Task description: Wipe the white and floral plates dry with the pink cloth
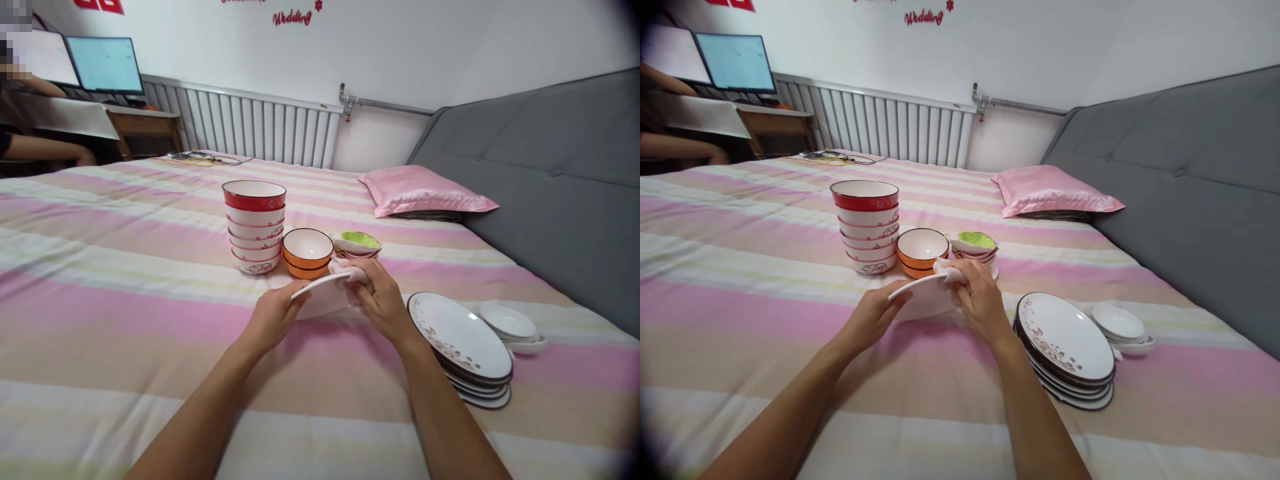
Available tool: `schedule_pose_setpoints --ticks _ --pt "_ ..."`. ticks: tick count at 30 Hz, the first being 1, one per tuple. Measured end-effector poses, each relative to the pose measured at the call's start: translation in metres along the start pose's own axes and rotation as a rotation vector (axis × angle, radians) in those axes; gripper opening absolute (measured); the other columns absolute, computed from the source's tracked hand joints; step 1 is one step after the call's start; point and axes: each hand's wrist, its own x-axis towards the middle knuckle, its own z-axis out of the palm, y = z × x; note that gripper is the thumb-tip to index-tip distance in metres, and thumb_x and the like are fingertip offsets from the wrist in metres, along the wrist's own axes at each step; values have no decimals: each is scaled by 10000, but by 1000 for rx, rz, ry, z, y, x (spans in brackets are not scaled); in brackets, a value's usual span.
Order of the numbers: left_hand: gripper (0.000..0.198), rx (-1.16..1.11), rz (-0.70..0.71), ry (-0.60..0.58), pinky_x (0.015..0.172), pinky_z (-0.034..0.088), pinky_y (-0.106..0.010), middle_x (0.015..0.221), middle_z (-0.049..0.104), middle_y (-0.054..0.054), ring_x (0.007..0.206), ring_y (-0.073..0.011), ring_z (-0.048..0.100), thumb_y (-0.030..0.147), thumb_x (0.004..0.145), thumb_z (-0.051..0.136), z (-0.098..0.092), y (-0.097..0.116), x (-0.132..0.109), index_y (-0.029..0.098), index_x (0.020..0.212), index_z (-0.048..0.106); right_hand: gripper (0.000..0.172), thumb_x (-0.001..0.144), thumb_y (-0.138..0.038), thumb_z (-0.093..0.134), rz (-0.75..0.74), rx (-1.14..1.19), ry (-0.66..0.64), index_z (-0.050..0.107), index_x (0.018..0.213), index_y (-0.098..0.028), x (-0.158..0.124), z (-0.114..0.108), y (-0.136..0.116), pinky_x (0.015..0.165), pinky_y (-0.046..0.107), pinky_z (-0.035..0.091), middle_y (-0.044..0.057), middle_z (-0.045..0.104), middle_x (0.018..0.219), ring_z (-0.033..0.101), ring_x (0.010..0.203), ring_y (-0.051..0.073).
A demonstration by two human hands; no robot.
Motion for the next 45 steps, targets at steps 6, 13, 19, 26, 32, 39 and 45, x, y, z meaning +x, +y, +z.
schedule_pose_setpoints --ticks 6,13,19,26,32,39,45 --pt "293 16 -40 35 644 401 -241 832 676 -16 717 -162 574 310 904 370 -1 -1 1 204 998 627 251 879 -329 511 178 184 -2 570 1099 -222 -3 4 17 806 311 454 38 628 1031 573 947 194" --pt "211 76 -255 -38 564 403 -257 779 688 -40 699 -213 612 325 793 504 2 -17 0 200 872 654 250 859 -368 526 298 240 77 564 1066 -232 -5 6 25 597 245 439 3 623 853 568 730 158" --pt "259 209 -301 -66 501 317 -245 602 610 -36 570 -187 560 338 821 444 1 -18 -1 192 669 594 263 869 -371 513 280 212 76 557 1090 -236 -4 3 18 663 263 459 10 624 893 572 781 161" --pt "304 141 -259 300 524 287 -231 547 439 37 539 -129 424 448 834 462 -7 -15 0 210 645 465 252 865 -404 514 302 245 107 534 1046 -230 -3 7 17 672 277 472 4 621 838 577 730 155" --pt "303 48 -217 459 531 316 -222 582 395 46 551 -115 377 440 870 427 -8 -13 -1 209 677 462 229 875 -409 481 346 297 132 516 1002 -222 -6 28 19 749 312 477 24 628 873 588 804 166" --pt "313 37 -276 423 611 389 -248 728 617 17 642 -158 543 426 888 416 -8 -11 -3 231 1065 586 326 845 -389 515 467 428 -10 452 1134 -251 -14 39 24 808 347 503 45 638 1044 609 927 177" --pt "331 -134 -235 413 729 441 -270 936 665 -25 853 -191 599 411 890 422 -5 -13 -1 213 1099 588 822 596 -260 752 458 395 -168 286 1271 -307 -22 35 29 847 409 511 75 546 1244 559 1097 218"
